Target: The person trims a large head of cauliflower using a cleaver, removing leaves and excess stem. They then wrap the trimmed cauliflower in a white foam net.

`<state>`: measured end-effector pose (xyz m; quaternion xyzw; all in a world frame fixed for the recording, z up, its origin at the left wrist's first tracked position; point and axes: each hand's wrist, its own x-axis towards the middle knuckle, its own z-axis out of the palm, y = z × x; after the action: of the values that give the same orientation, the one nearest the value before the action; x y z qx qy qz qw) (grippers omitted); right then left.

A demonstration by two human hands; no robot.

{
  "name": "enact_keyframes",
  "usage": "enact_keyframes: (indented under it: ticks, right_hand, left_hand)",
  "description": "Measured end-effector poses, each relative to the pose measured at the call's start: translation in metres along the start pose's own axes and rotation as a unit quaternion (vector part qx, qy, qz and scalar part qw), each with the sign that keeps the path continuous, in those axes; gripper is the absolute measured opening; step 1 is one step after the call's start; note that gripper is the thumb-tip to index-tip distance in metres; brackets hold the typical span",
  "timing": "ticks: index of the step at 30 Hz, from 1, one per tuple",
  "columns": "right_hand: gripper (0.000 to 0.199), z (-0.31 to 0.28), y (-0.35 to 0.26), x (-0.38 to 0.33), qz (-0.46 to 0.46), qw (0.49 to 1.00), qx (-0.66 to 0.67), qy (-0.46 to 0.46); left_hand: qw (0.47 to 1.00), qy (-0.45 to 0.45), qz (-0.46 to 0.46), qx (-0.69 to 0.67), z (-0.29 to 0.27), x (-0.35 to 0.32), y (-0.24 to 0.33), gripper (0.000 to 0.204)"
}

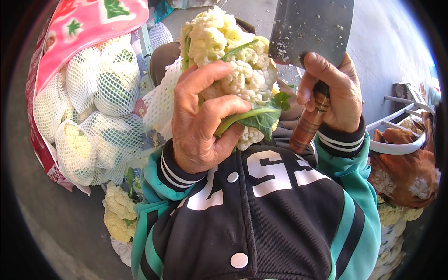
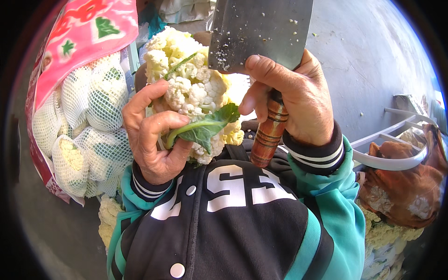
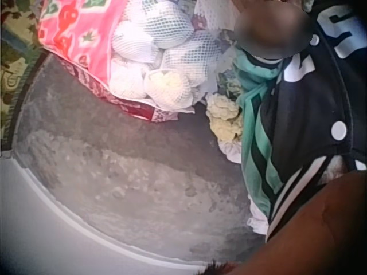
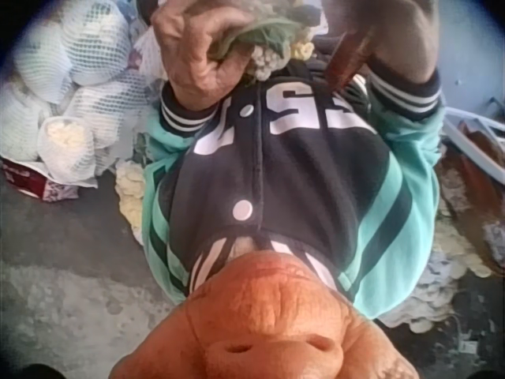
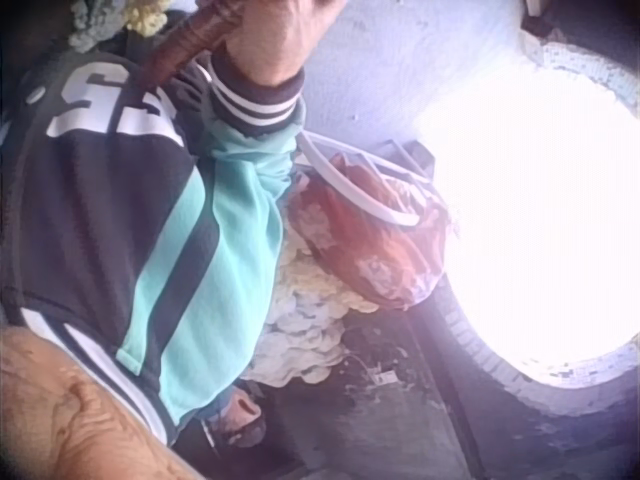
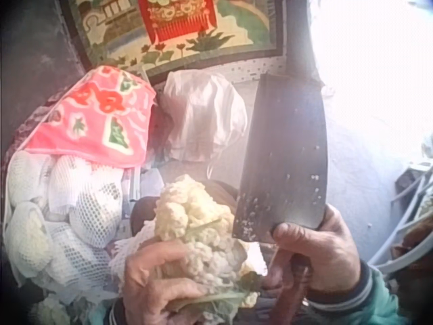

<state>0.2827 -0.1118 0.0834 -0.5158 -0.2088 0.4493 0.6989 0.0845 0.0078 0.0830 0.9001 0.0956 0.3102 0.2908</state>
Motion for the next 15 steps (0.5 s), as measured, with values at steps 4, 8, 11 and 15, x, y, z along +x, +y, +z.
enact_keyframes:
  ticks: [4,8,11,15]
  right_hand:
    - [0.019,-0.004,-0.008,0.004,-0.019,0.998,-0.027,-0.048]
    - [0.020,-0.006,-0.009,0.007,-0.016,0.997,-0.055,-0.059]
    - [0.029,-0.009,-0.006,0.013,-0.024,0.996,-0.063,-0.061]
    - [0.020,-0.015,-0.006,0.018,-0.039,0.993,-0.032,-0.108]
  left_hand:
    - [1.000,-0.008,0.000,0.010,-0.001,0.000,-0.001,0.044]
    - [0.998,-0.005,0.035,0.043,-0.001,0.002,-0.005,0.025]
    - [0.998,-0.014,0.030,0.046,-0.001,0.001,-0.005,0.026]
    - [0.998,-0.017,0.030,0.043,-0.001,0.001,-0.005,0.026]
